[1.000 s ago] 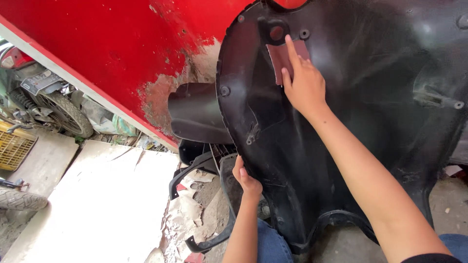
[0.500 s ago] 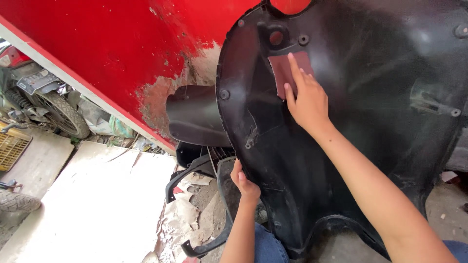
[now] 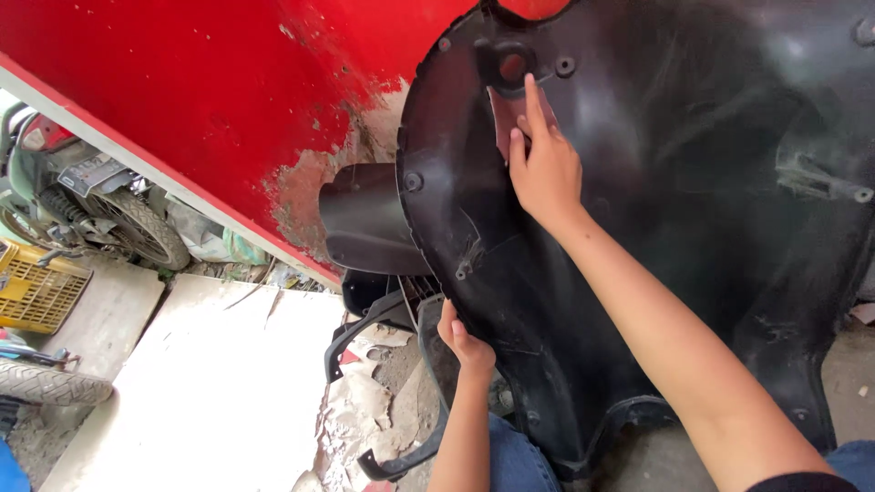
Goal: The person sits on the floor and sands a large black plastic motorcycle fairing using a piece of sandpaper. They rub the sandpaper across the surface of the fairing, focusing on different areas to smooth the material.
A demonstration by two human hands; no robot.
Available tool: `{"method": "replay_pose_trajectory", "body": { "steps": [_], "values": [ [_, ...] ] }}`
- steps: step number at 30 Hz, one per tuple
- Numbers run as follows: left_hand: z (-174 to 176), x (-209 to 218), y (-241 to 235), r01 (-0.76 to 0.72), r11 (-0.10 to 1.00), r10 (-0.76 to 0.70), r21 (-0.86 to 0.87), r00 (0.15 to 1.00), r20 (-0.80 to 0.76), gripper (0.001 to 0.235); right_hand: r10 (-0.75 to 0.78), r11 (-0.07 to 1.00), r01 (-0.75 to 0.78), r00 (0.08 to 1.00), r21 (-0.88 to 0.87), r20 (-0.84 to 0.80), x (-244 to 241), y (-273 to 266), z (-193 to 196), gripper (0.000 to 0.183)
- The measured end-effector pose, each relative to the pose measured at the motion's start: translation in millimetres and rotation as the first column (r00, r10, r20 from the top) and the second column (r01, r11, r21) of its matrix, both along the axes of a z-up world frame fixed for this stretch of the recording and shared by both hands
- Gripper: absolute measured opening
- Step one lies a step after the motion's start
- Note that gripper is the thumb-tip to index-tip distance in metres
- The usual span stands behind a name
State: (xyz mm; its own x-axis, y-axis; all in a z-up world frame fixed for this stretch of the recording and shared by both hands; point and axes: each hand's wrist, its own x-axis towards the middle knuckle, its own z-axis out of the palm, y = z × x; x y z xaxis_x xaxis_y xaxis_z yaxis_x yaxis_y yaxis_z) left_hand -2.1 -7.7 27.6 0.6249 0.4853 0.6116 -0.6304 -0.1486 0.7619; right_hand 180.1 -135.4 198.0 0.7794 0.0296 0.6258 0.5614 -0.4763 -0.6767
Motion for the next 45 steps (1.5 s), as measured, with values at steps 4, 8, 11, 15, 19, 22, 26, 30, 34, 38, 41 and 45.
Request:
{"method": "replay_pose_trajectory", "body": {
  "steps": [4,8,11,15,19,22,26,30,34,38,41,45],
  "values": [
    [10,-4,-4,0.002,1.000,-0.002,-0.007,1.000,0.001,0.078,-0.015,1.000,0.015,1.000,0.002,-0.017,0,6,-2,0.068],
    [11,-1,-4,0.001,1.000,-0.001,0.001,1.000,0.006,0.078,0.034,0.999,-0.029,0.994,0.041,-0.108,-8,6,6,0.072],
    [17,-4,-6,-0.001,1.000,0.001,0.009,1.000,-0.009,0.079,0.021,0.999,-0.013,0.988,0.052,-0.150,5,14,8,0.072],
    [0,-2,-1,-0.033,0.999,0.033,0.021,0.999,-0.017,0.078,0.001,0.997,0.009,0.991,0.075,-0.132,13,22,7,0.071],
    [5,2,-4,-0.015,0.999,0.016,-0.028,1.000,0.014,0.078,0.015,0.995,-0.005,0.994,0.097,-0.107,7,20,14,0.072],
    [5,-2,-3,-0.022,1.000,0.022,0.009,1.000,-0.015,0.077,-0.007,0.998,0.017,0.986,0.060,-0.165,4,19,19,0.072],
    [2,-2,0,-0.039,0.999,0.039,0.025,0.999,-0.012,0.076,0.000,0.998,0.007,0.995,0.067,-0.095,12,13,18,0.066],
    [2,-3,1,0.015,1.000,-0.015,-0.011,0.999,-0.030,0.075,0.075,0.947,-0.081,0.997,0.312,0.029,24,0,20,0.042],
    [15,-6,-2,0.029,0.999,-0.029,-0.013,1.000,0.004,0.075,0.082,0.922,-0.100,0.995,0.375,0.062,19,-8,27,0.021],
    [13,-4,-1,0.015,1.000,-0.015,-0.001,1.000,0.010,0.076,0.042,0.944,-0.052,0.998,0.326,0.037,6,-12,31,0.009],
    [16,-5,-1,0.018,1.000,-0.018,0.001,1.000,0.019,0.077,0.039,0.950,-0.049,0.998,0.307,0.042,7,-14,24,0.009],
    [6,-3,2,0.028,0.999,-0.028,-0.015,1.000,0.013,0.077,0.070,0.964,-0.097,0.991,0.248,0.118,-3,-13,21,0.014]
  ]
}}
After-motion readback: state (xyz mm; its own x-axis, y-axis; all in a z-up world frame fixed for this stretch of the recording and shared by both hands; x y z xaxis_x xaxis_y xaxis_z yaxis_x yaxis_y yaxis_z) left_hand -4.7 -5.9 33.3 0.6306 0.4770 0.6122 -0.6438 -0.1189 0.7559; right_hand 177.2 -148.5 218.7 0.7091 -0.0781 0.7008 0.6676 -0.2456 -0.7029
